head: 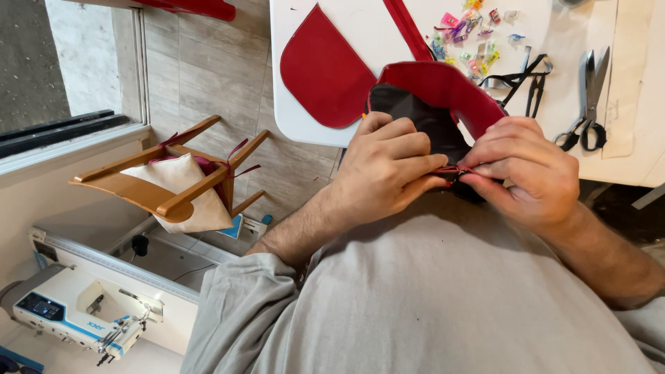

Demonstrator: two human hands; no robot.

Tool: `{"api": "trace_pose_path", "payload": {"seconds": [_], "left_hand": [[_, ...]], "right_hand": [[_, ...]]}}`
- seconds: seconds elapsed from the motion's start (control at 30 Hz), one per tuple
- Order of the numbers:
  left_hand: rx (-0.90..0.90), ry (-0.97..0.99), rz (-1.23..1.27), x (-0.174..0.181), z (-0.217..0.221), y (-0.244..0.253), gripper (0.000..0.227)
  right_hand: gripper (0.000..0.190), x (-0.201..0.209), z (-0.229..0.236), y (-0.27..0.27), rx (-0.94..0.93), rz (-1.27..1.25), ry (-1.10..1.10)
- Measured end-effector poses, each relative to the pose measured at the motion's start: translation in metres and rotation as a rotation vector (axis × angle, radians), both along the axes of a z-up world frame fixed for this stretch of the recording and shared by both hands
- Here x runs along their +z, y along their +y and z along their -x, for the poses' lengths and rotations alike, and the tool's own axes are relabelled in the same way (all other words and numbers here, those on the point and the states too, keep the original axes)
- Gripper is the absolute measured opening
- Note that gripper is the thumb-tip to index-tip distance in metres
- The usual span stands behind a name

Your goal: Trimming leather edges with scissors and assembling a bag by fitting a lining and securing it with clips

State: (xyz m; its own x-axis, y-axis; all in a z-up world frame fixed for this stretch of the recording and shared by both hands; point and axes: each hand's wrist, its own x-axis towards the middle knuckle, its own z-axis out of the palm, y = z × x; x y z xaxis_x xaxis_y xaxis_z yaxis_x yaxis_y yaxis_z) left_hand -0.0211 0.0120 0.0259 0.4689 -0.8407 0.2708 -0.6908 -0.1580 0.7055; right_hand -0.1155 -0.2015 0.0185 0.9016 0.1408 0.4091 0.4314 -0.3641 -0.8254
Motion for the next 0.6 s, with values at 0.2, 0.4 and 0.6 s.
{"api": "trace_pose_path", "payload": {"seconds": [0.2, 0.4, 0.6], "left_hand": [[0.077, -0.034, 0.089, 0.003, 0.006, -0.011, 0.016], [0.042, -0.021, 0.062, -0.001, 0.008, -0.008, 0.015], [0.042, 0.061, 0.001, -0.015, 0.013, 0.003, 0.012]], "right_hand": [[0.024, 0.010, -0.002, 0.004, -0.034, 0.062, -0.074], [0.023, -0.009, 0.006, -0.020, -0.054, 0.136, -0.070], [0.007, -0.181, 0.036, -0.114, -0.791, 0.154, 0.126]]}}
